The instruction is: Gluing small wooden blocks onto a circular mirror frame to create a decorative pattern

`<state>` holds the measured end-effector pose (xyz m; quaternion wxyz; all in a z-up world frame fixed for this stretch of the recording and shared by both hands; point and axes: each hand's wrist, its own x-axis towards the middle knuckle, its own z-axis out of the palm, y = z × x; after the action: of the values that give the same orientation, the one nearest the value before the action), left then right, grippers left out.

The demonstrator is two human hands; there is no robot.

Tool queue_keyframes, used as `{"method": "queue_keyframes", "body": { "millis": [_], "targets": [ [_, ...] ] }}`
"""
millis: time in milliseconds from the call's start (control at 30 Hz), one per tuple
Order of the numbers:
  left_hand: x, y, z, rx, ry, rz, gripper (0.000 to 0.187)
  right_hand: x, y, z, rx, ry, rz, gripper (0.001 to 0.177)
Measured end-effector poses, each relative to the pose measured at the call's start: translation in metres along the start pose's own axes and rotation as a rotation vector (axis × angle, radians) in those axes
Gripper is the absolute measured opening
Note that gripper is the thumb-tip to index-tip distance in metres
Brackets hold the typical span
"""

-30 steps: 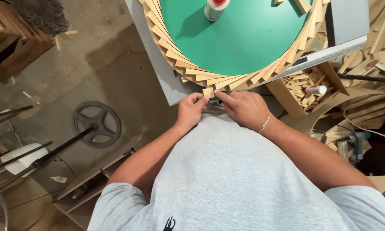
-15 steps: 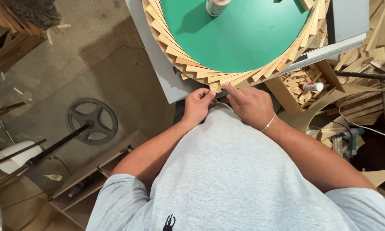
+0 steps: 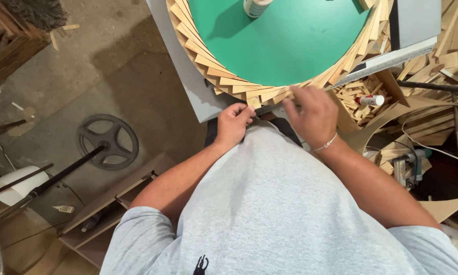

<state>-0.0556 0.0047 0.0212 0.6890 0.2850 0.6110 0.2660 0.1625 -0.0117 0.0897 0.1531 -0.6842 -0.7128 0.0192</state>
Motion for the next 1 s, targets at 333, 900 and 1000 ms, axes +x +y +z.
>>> {"method": "queue_keyframes", "body": {
  "millis": [333,900,1000],
  "targets": [
    [0.006,-0.002,-0.001,-0.006,-0.010,-0.006,0.016,0.020,0.023,-0.003,-0.027,-0.168,0.203,0.028],
    [0.011,0.002,0.000,0.063,-0.020,-0.009,0.021,0.015,0.014,0.004,-0.008,-0.092,0.175,0.038],
    [0.014,-0.002,0.001,0.040,-0.017,-0.022,0.020,-0.001,0.013,0.025,0.067,0.076,-0.172,0.013]
  ]
}}
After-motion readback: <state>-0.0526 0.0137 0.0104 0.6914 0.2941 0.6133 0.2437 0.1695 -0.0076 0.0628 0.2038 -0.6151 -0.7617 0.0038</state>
